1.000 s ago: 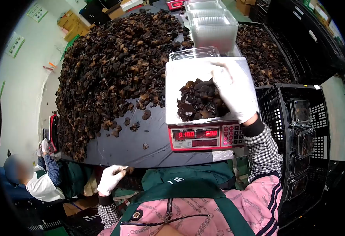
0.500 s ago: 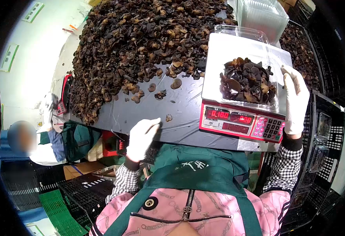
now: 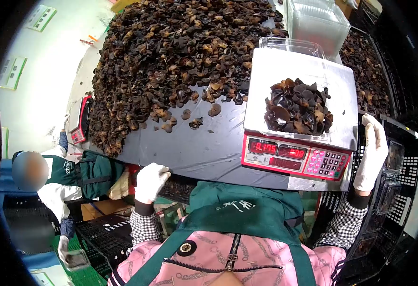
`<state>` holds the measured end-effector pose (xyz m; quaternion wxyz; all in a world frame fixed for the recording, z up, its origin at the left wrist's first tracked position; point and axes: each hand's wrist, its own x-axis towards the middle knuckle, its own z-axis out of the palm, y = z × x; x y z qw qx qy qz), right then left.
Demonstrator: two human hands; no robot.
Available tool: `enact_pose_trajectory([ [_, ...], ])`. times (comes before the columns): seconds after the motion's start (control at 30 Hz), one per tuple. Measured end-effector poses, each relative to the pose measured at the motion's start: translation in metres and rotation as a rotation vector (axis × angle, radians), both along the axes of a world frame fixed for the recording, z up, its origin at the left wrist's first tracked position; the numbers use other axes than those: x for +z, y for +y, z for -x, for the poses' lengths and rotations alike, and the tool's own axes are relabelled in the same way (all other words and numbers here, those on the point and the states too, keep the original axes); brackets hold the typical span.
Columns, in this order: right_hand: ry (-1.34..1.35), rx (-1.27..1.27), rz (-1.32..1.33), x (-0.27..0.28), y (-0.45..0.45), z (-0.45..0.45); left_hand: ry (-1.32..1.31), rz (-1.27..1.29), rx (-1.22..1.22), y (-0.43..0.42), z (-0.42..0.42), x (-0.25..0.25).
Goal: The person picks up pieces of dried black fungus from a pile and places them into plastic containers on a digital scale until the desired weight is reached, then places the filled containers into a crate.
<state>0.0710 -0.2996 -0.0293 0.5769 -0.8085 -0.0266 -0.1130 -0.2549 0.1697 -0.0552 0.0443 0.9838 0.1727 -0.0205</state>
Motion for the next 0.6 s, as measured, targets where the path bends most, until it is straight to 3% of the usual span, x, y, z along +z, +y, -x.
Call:
enact_pose_trajectory([
  [0.1, -0.003, 0.004, -0.027, 0.000, 0.007, -0.003, -0.206, -0.006, -0.014, 0.010, -0.021, 0.002],
  [0.17, -0.031, 0.027, 0.019, 0.003, 0.016, -0.002, -0.381, 0.130, 0.000, -0.001, -0.061, 0.005],
  [0.27, 0.068, 0.028, -0.163, 0.006, 0.028, 0.009, -0.504, 0.229, -0.125, -0.016, -0.124, -0.011],
  [0.43, 0.021, -0.013, -0.076, 0.011, 0.018, 0.023, -0.573, 0.103, -0.314, -0.034, -0.197, -0.054],
  [0.6, 0.009, -0.083, -0.068, 0.004, -0.004, 0.030, -0.550, 0.108, -0.320, -0.028, -0.207, -0.079],
])
